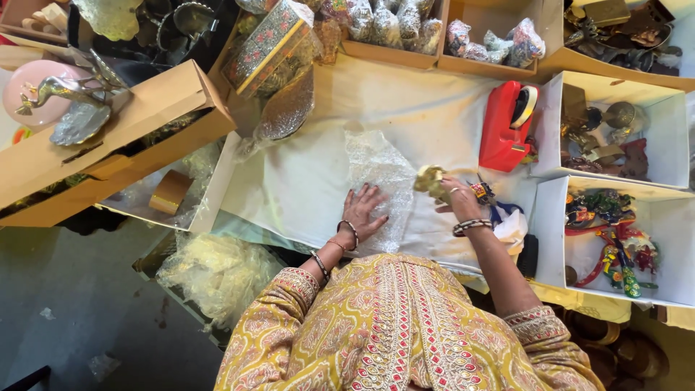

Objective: The person wraps small decorative figurines in bubble wrap and secures them with tape. They handle the items one at a time, folding the wrap around each object and using a tape dispenser to seal the package before placing it in a box.

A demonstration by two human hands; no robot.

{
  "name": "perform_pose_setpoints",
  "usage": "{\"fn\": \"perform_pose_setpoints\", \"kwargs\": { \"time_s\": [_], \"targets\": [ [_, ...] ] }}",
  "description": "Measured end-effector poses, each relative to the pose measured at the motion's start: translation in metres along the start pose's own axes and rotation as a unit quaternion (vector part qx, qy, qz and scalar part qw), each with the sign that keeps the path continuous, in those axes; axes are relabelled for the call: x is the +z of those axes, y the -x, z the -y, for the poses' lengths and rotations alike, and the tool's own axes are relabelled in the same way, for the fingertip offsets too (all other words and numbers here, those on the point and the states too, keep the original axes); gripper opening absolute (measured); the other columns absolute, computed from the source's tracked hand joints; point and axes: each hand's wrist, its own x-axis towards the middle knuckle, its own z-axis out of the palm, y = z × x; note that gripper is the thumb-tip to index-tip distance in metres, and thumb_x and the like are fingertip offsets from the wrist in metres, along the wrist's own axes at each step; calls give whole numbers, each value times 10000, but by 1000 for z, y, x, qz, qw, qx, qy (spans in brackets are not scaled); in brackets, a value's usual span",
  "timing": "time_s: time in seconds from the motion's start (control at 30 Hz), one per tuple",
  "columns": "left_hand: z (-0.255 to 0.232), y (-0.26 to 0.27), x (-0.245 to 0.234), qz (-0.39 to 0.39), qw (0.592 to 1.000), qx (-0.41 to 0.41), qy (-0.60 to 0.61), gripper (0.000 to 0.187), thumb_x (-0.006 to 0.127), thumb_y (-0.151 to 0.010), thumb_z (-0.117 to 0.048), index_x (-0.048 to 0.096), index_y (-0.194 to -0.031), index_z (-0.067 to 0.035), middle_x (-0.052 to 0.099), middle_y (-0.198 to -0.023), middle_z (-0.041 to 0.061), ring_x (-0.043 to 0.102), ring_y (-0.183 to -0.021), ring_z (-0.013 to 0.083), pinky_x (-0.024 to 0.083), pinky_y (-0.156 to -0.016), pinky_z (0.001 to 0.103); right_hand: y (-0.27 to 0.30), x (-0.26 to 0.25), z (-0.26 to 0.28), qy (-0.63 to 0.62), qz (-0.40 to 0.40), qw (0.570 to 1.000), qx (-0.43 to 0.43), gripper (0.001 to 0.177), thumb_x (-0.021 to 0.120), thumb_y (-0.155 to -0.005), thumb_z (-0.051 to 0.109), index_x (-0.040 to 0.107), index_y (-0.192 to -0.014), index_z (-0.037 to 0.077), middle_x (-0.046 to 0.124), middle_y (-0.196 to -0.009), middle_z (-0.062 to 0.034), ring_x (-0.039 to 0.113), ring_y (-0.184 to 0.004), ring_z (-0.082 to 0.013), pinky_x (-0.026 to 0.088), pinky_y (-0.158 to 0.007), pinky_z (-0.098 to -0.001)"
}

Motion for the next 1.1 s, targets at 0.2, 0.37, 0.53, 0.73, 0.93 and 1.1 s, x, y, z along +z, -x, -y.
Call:
{"fn": "perform_pose_setpoints", "kwargs": {
  "time_s": [0.2, 0.37, 0.53, 0.73, 0.93, 1.1],
  "targets": [
    [14, -11, 1, -124, 943, -58, 305, 756, 659, -751, -146, 448, -1477, -150, 599, -1465, 75, 504, -1430, 242, 202, -1272, 493, 18, 71, 44, 197, 108, 974, 20, 411, 547, -998, 373, 738, -1195, 67, 760, -932, -114, 681, -719, -146, 584, -608, -290],
    [26, -12, 1, -128, 878, -60, 458, 769, 669, -656, -29, 491, -1398, -113, 635, -1399, 108, 558, -1366, 244, 448, -1140, 353, -9, 101, 55, 311, 196, 928, 52, 444, 551, -987, 445, 753, -1124, 74, 771, -823, -78, 695, -641, -119, 584, -570, -276],
    [26, -11, -3, -102, 859, -95, 492, 731, 728, -704, -50, 517, -1402, -102, 656, -1352, 125, 602, -1329, 250, 465, -1122, 334, -28, 120, 69, 404, 262, 866, 135, 555, 529, -981, 556, 788, -1027, 68, 772, -722, -65, 678, -562, -126, 583, -558, -264],
    [27, -12, -3, -160, 847, -4, 507, 996, 745, -697, -80, 264, -1567, -134, 383, -1578, 153, 398, -1455, 271, 326, -1206, 365, -47, 117, 53, 434, 184, 881, 34, 607, 715, -887, 586, 782, -1054, 7, 783, -827, -107, 731, -703, -175, 592, -666, -343],
    [28, -11, -12, -112, 875, -44, 468, 906, 757, -772, -114, 342, -1576, -145, 495, -1555, 160, 457, -1469, 277, 348, -1228, 377, -38, 115, 43, 484, 38, 870, -89, 656, 825, -819, 532, 638, -1314, 144, 729, -1067, -131, 697, -999, -273, 537, -886, -402],
    [22, -10, -22, -100, 888, -71, 443, 894, 754, -780, -139, 346, -1575, -168, 552, -1502, 153, 513, -1413, 274, 404, -1190, 378, -38, 105, 28, 411, -6, 905, -115, 499, 759, -880, 390, 667, -1314, 163, 787, -1010, -98, 749, -944, -230, 559, -865, -365]
  ]
}}
